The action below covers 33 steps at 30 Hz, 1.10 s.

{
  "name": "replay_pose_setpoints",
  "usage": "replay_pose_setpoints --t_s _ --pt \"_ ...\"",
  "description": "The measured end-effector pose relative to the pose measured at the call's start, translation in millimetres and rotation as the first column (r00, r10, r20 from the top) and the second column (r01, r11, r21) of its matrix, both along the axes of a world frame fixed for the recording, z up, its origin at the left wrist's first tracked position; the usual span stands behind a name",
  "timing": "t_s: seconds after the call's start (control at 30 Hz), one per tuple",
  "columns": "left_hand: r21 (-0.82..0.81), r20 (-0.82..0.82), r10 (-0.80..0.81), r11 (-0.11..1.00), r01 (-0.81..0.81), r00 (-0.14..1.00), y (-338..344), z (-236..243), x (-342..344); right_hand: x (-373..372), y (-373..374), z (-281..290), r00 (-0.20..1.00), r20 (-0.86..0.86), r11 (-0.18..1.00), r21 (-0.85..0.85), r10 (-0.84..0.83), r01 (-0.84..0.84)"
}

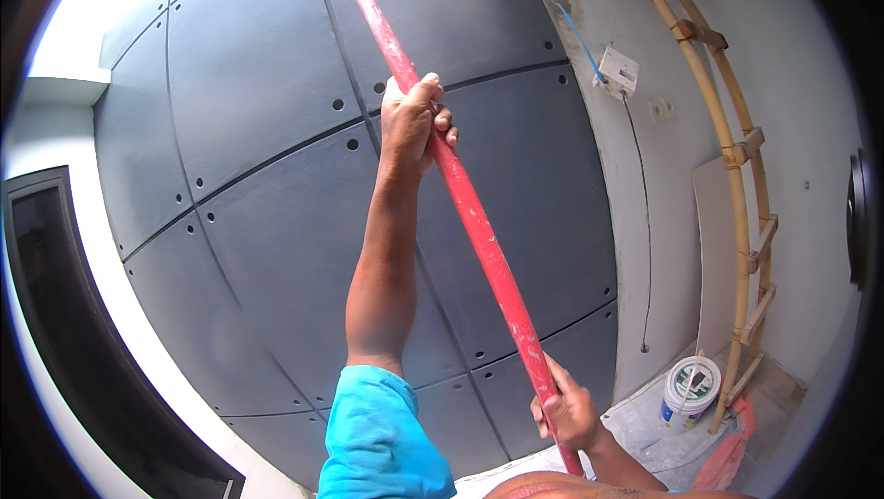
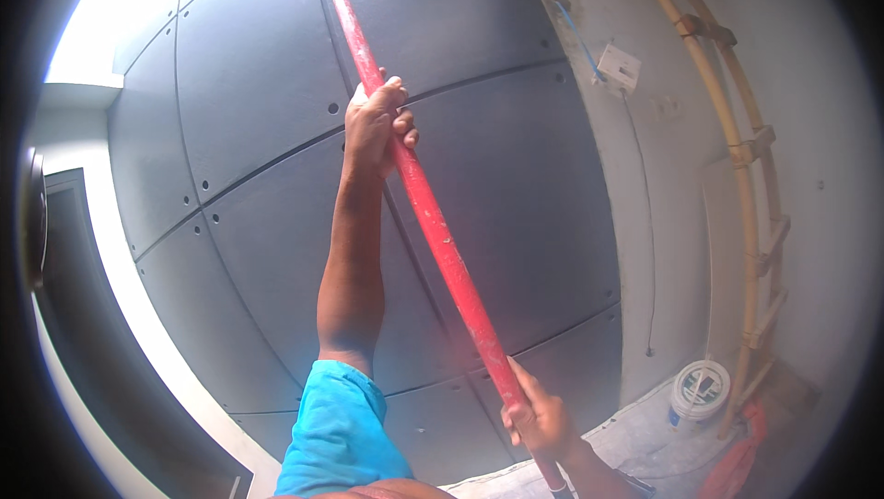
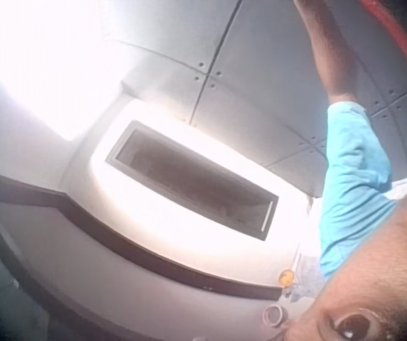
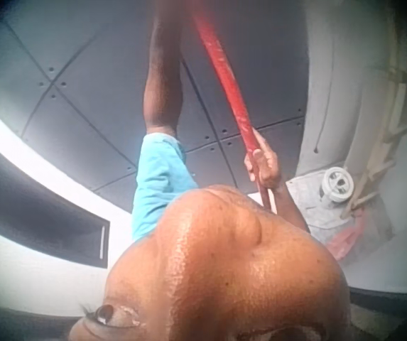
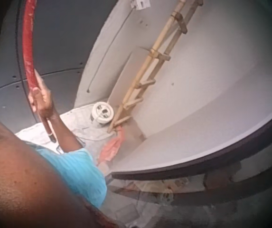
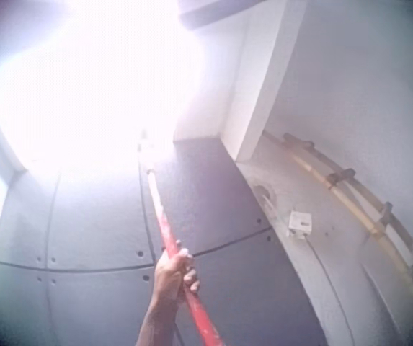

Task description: The person uses a paint roller on an extension pole to apply dark paint to a segmented ceiling. They repeatedly roll the ceiling surface and periodically reload the roller with paint from a tray on the floor.

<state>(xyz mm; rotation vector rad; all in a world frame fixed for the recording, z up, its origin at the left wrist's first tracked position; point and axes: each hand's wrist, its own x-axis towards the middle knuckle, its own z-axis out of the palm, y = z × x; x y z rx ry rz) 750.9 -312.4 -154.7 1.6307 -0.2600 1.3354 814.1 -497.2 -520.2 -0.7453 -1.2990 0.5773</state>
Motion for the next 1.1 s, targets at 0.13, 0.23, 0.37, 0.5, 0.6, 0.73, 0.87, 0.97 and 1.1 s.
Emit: replay_pose_setpoints --t_s 0.13,0.23,0.37,0.5,0.6,0.73,0.87,0.97,1.1 --pt "0.119 -0.016 0.522 0.848 -0.516 0.853 26 1 4 -19 28 -52 0.598 0.330 0.683 0.363 -0.731 0.634" --pt "0.147 -0.023 0.581 0.807 -0.572 0.814 27 -9 5 -25 43 -76 0.577 0.315 0.657 0.357 -0.754 0.664" --pt "0.138 -0.020 0.508 0.854 -0.501 0.861 32 -12 14 -25 50 -71 0.568 0.232 0.609 0.412 -0.789 0.678" --pt "0.130 -0.021 0.463 0.880 -0.456 0.886 46 -4 19 -21 52 -63 0.537 0.293 0.611 0.375 -0.791 0.697" --pt "0.143 -0.032 0.470 0.876 -0.461 0.882 52 1 21 -20 53 -55 0.536 0.304 0.616 0.372 -0.788 0.695" --pt "0.132 -0.033 0.450 0.887 -0.443 0.892 56 2 22 -21 56 -48 0.552 0.307 0.631 0.363 -0.775 0.685" --pt "0.129 -0.046 0.432 0.897 -0.423 0.901 60 2 24 -19 63 -49 0.531 0.286 0.603 0.375 -0.798 0.704" --pt "0.130 -0.054 0.441 0.893 -0.432 0.896 63 0 26 -16 64 -49 0.544 0.301 0.622 0.368 -0.783 0.691" --pt "0.123 -0.061 0.438 0.895 -0.429 0.897 69 -1 26 -16 72 -52 0.535 0.285 0.606 0.370 -0.795 0.704"
